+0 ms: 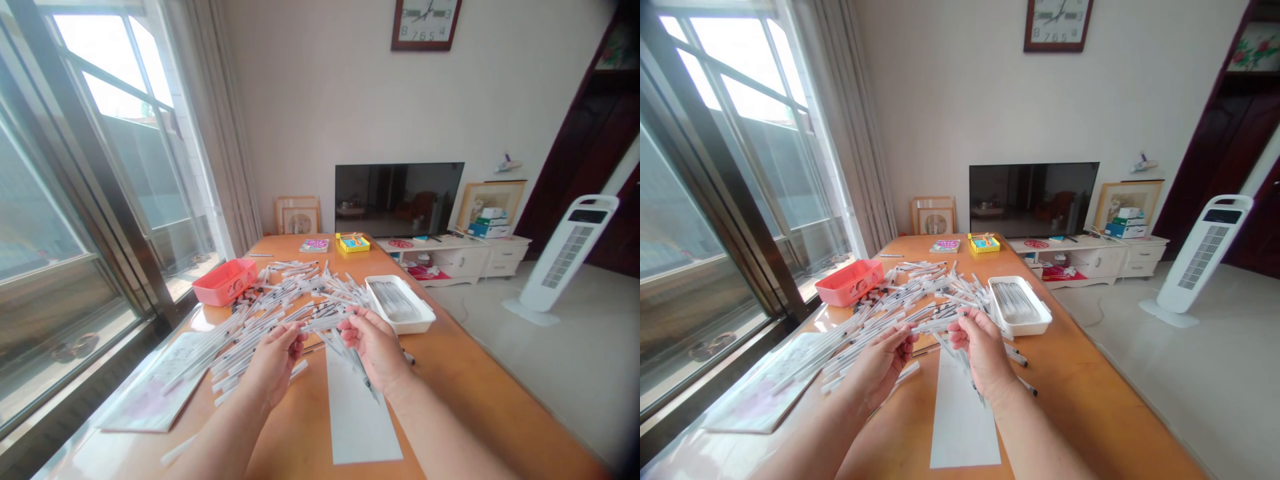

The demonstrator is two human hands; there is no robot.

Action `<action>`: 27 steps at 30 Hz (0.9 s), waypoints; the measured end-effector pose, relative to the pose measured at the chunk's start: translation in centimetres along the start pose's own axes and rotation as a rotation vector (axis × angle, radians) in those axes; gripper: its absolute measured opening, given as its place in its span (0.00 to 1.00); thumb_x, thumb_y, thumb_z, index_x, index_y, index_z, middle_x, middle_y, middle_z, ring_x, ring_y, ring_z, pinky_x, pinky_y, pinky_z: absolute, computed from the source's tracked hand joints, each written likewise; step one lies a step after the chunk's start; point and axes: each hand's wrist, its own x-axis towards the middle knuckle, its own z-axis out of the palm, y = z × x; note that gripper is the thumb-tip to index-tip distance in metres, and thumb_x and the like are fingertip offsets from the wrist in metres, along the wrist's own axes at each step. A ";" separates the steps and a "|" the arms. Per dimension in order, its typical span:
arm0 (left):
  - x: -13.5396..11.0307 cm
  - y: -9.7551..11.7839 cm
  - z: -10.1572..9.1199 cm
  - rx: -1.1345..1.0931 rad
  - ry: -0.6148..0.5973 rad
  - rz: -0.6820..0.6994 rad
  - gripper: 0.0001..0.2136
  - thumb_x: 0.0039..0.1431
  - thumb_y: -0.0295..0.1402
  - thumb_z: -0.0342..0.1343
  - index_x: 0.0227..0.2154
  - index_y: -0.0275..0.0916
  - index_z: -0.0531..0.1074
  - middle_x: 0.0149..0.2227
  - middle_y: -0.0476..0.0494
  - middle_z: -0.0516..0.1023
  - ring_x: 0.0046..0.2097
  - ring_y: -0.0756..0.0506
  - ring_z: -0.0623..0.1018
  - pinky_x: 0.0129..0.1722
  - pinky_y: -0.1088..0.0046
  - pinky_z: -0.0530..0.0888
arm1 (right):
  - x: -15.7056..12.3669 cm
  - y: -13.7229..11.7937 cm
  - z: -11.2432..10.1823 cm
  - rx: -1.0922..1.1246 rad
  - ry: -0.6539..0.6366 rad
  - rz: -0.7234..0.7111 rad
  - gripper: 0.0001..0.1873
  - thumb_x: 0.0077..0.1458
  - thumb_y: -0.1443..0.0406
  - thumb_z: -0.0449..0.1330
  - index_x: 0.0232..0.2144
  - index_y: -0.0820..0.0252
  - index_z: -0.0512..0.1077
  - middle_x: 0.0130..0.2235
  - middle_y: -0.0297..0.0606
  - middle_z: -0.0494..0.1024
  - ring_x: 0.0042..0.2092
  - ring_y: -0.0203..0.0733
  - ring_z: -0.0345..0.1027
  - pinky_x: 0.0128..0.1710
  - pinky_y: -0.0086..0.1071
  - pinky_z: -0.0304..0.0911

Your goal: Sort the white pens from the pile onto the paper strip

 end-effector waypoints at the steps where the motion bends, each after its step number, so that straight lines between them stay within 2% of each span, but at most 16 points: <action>1: 0.0 -0.1 0.0 0.002 -0.017 -0.010 0.16 0.52 0.39 0.67 0.40 0.35 0.76 0.32 0.45 0.77 0.30 0.54 0.71 0.30 0.80 0.66 | 0.0 0.1 0.0 -0.017 -0.008 -0.003 0.18 0.52 0.58 0.67 0.42 0.61 0.73 0.32 0.39 0.80 0.30 0.36 0.70 0.29 0.27 0.64; 8: -0.8 -0.1 0.7 0.064 -0.161 -0.059 0.15 0.54 0.40 0.66 0.40 0.37 0.74 0.34 0.43 0.79 0.30 0.53 0.72 0.32 0.78 0.67 | 0.3 0.7 0.1 -0.132 0.034 -0.085 0.23 0.52 0.51 0.66 0.43 0.61 0.75 0.33 0.38 0.79 0.32 0.36 0.69 0.31 0.29 0.65; 12: -1.8 0.1 1.4 0.116 -0.270 -0.057 0.13 0.57 0.41 0.64 0.36 0.38 0.71 0.36 0.41 0.80 0.34 0.51 0.75 0.38 0.73 0.69 | -0.5 0.7 0.7 -0.240 -0.073 -0.053 0.21 0.53 0.50 0.66 0.37 0.62 0.76 0.34 0.39 0.78 0.31 0.35 0.68 0.31 0.29 0.63; 15: -2.3 0.4 1.7 0.186 -0.334 -0.054 0.13 0.58 0.43 0.62 0.35 0.39 0.70 0.37 0.40 0.81 0.35 0.49 0.76 0.41 0.70 0.70 | -1.1 0.5 1.4 -0.293 -0.118 -0.027 0.20 0.53 0.50 0.65 0.34 0.63 0.75 0.31 0.37 0.77 0.30 0.34 0.68 0.30 0.28 0.62; 17: -2.4 0.6 1.6 0.235 -0.348 -0.039 0.14 0.59 0.44 0.62 0.37 0.39 0.70 0.39 0.40 0.80 0.37 0.48 0.76 0.42 0.69 0.70 | -1.2 0.0 1.8 -0.298 -0.090 -0.029 0.20 0.54 0.50 0.64 0.33 0.62 0.73 0.30 0.36 0.77 0.29 0.34 0.69 0.28 0.27 0.61; 20: -2.2 0.8 1.3 0.310 -0.294 0.021 0.16 0.58 0.45 0.62 0.41 0.40 0.70 0.40 0.40 0.80 0.38 0.47 0.76 0.42 0.69 0.70 | -0.9 -1.2 1.8 -0.362 -0.010 -0.043 0.19 0.55 0.49 0.62 0.33 0.60 0.71 0.32 0.37 0.79 0.27 0.34 0.68 0.23 0.25 0.58; 23: -1.9 1.0 1.0 0.361 -0.232 0.070 0.17 0.57 0.47 0.62 0.41 0.40 0.71 0.38 0.42 0.79 0.37 0.47 0.75 0.39 0.70 0.69 | 0.4 -2.7 0.6 -0.564 0.027 -0.104 0.18 0.57 0.51 0.59 0.34 0.62 0.72 0.31 0.37 0.79 0.25 0.33 0.66 0.23 0.25 0.58; 26: -1.7 1.2 1.0 0.391 -0.182 0.089 0.17 0.56 0.48 0.62 0.38 0.40 0.72 0.36 0.43 0.78 0.37 0.47 0.75 0.38 0.71 0.68 | 2.7 -4.4 -2.4 -0.998 0.142 -0.225 0.21 0.60 0.51 0.53 0.38 0.62 0.76 0.31 0.38 0.80 0.28 0.37 0.71 0.27 0.28 0.63; 27: -1.7 1.3 1.1 0.394 -0.168 0.089 0.17 0.56 0.48 0.62 0.37 0.39 0.72 0.36 0.43 0.78 0.36 0.47 0.74 0.37 0.71 0.68 | 3.7 -5.0 -3.6 -1.069 0.188 -0.234 0.21 0.59 0.52 0.54 0.39 0.62 0.77 0.31 0.38 0.80 0.29 0.39 0.72 0.28 0.29 0.63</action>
